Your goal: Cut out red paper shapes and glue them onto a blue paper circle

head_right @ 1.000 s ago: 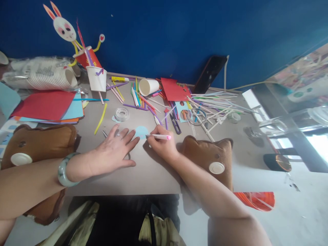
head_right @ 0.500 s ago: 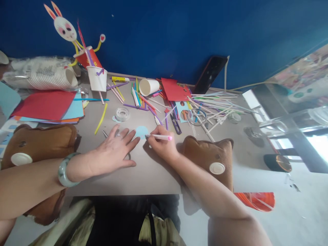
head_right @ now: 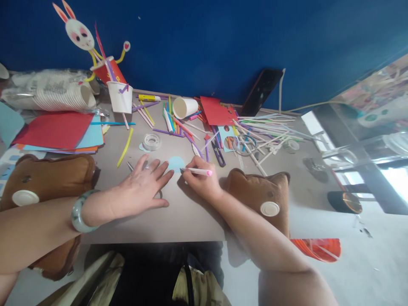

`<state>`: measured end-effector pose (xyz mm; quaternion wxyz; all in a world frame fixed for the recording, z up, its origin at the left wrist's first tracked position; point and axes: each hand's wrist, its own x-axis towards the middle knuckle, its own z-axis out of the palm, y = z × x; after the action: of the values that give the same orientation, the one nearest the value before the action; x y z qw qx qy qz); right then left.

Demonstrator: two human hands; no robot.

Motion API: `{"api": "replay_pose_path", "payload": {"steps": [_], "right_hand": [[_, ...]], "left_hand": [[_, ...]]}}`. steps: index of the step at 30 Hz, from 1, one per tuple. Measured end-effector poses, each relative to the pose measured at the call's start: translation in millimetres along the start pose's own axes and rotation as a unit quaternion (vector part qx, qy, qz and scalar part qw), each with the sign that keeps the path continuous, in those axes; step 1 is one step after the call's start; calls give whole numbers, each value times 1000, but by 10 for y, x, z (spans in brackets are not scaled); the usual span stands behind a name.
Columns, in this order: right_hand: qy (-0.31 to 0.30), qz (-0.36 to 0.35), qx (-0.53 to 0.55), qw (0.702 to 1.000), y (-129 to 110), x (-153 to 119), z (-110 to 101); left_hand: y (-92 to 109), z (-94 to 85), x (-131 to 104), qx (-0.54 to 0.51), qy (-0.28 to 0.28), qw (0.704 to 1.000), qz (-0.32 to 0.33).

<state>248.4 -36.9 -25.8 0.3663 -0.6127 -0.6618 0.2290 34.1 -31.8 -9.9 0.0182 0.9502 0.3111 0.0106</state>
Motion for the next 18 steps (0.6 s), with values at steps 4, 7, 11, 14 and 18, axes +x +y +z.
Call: {"api": "replay_pose_path", "payload": {"steps": [4, 7, 11, 14, 18], "right_hand": [[12, 11, -6, 1000, 2, 3, -6], [24, 18, -8, 1000, 7, 7, -7], [18, 23, -10, 1000, 9, 9, -5], [12, 20, -12, 1000, 6, 8, -7], [8, 16, -11, 1000, 1, 9, -16]], "left_hand": [[2, -4, 5, -2, -1, 1000, -2], [4, -9, 6, 0, -7, 1000, -1], [8, -4, 6, 8, -7, 1000, -1], [12, -2, 7, 10, -8, 1000, -2], [11, -7, 10, 5, -9, 1000, -2]]}}
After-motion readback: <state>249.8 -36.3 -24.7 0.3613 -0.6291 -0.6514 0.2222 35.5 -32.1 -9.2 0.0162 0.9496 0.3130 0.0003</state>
